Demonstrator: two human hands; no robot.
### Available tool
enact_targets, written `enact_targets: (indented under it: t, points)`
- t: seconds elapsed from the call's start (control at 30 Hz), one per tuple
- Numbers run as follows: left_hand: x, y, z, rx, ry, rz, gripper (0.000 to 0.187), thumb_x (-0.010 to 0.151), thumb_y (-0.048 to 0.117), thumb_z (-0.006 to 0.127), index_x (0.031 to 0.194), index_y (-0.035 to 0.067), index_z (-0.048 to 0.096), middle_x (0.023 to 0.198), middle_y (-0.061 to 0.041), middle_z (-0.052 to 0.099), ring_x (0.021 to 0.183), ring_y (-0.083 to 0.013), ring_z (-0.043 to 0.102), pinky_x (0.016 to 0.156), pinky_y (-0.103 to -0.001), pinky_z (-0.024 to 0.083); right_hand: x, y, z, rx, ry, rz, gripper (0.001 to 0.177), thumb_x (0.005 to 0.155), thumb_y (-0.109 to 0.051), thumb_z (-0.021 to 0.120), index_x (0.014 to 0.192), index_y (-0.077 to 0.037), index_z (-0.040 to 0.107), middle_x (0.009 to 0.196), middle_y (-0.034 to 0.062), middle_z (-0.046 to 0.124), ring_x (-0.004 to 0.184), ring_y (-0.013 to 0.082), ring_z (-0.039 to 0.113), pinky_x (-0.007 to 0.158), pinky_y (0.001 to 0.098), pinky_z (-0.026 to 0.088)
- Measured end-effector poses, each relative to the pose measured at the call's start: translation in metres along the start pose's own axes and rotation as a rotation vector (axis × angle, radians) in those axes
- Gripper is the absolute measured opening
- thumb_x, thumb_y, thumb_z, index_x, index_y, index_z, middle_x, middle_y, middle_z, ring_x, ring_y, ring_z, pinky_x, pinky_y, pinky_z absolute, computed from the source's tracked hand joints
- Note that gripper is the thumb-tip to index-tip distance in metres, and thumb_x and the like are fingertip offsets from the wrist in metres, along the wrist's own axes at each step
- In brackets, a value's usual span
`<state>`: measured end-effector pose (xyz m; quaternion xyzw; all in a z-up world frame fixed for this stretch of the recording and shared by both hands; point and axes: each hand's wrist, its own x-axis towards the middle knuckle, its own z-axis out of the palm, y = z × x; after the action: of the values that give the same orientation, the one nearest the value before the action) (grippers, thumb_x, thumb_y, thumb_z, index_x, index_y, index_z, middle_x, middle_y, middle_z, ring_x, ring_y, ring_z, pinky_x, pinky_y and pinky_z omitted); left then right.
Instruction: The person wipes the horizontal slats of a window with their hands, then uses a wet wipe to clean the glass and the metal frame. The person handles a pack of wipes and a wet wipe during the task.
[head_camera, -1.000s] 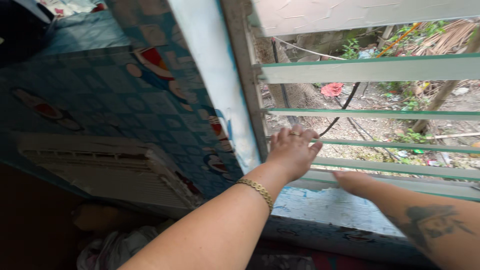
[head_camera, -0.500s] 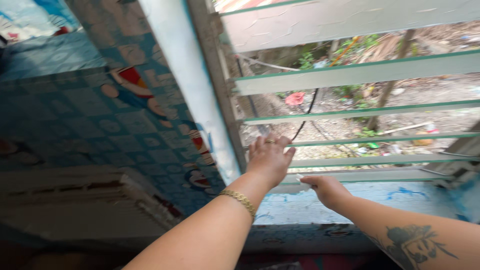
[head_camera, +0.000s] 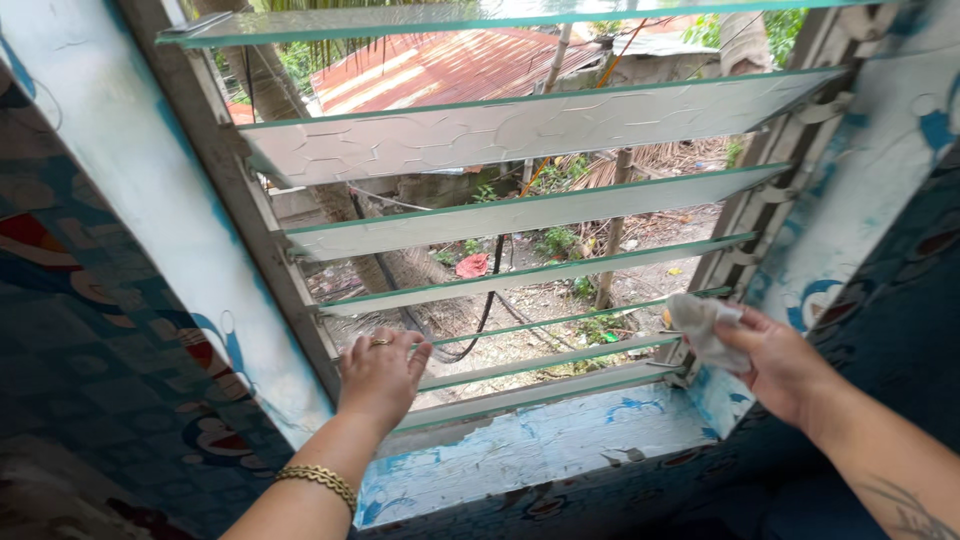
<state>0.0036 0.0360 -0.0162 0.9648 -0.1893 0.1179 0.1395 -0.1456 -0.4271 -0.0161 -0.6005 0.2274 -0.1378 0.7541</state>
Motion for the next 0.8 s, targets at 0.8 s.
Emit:
enact_targets:
  t: [0.8]
  points:
    - [-0.031, 0.012, 0.018, 0.024, 0.113, -0.016, 0.039, 0.102, 0.035, 0.046, 0.134, 0.019, 0.060, 0.134, -0.004, 0.059, 0.134, -0.0259, 0.048, 0.117, -0.045, 0.027, 0.070, -0.107, 0.020, -1.523, 0.152, -0.800, 0.019, 0.092, -0.026, 0.071, 0.098, -0.015, 0.084, 0.116, 0.0030, 0.071, 0.102, 0.0279, 0.068, 0.093, 0.0395, 0.055]
